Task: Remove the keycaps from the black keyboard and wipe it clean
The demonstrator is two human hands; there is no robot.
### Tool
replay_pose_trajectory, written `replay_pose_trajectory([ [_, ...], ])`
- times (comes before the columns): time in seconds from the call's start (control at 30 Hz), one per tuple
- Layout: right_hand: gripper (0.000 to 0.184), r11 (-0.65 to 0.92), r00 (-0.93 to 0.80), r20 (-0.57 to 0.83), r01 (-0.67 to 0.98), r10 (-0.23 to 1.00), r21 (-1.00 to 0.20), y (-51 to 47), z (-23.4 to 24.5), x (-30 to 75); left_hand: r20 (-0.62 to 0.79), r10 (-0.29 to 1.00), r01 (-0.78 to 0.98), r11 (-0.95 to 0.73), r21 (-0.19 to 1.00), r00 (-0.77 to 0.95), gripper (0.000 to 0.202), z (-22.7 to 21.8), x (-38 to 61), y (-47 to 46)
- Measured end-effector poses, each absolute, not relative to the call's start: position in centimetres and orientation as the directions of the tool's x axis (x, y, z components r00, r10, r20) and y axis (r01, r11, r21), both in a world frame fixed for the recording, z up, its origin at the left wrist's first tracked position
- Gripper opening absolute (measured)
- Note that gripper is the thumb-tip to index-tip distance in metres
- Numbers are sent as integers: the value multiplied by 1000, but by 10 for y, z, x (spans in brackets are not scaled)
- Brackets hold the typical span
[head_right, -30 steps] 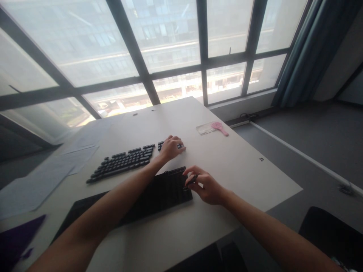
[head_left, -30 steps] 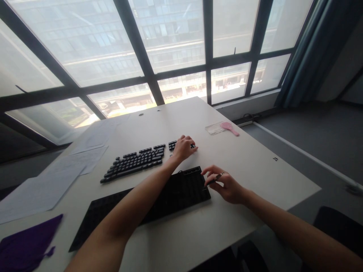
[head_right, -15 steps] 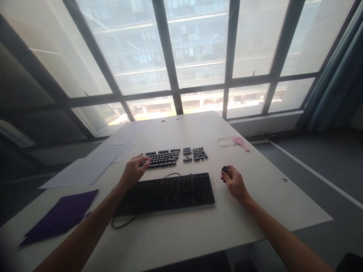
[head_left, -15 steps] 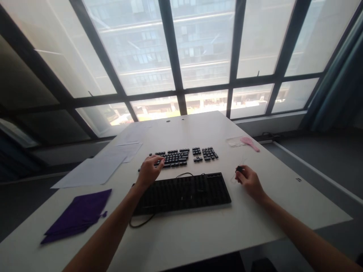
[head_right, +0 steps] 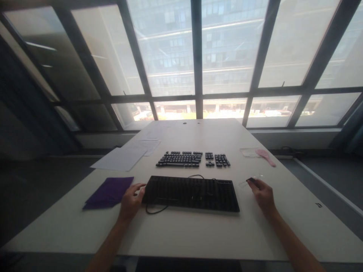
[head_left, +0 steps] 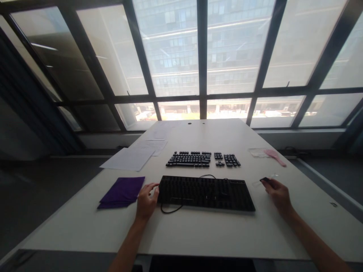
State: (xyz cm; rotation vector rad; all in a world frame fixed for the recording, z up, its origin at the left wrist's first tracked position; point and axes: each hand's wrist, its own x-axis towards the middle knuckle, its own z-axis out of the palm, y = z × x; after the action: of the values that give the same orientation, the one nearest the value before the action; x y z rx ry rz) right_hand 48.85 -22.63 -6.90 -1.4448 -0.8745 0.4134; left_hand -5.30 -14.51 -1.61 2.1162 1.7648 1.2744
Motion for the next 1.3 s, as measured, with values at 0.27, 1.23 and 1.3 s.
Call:
replay_pose_trajectory([
  [0.27, 36, 100, 601, 290, 329, 745, -939, -229, -61, 479, 458, 887, 708, -282, 648, -66, 37, -16, -53, -149],
  [1.23, 41, -289, 740, 391, 606, 548, -741, -73, -79, 611, 310, 938, 771, -82, 632, -154, 35, -30, -68, -136],
  [1.3, 37, -332, 744, 398, 620, 537, -711, -72, -80, 611, 306, 940, 772, -83, 630, -149, 35, -30, -69, -136],
])
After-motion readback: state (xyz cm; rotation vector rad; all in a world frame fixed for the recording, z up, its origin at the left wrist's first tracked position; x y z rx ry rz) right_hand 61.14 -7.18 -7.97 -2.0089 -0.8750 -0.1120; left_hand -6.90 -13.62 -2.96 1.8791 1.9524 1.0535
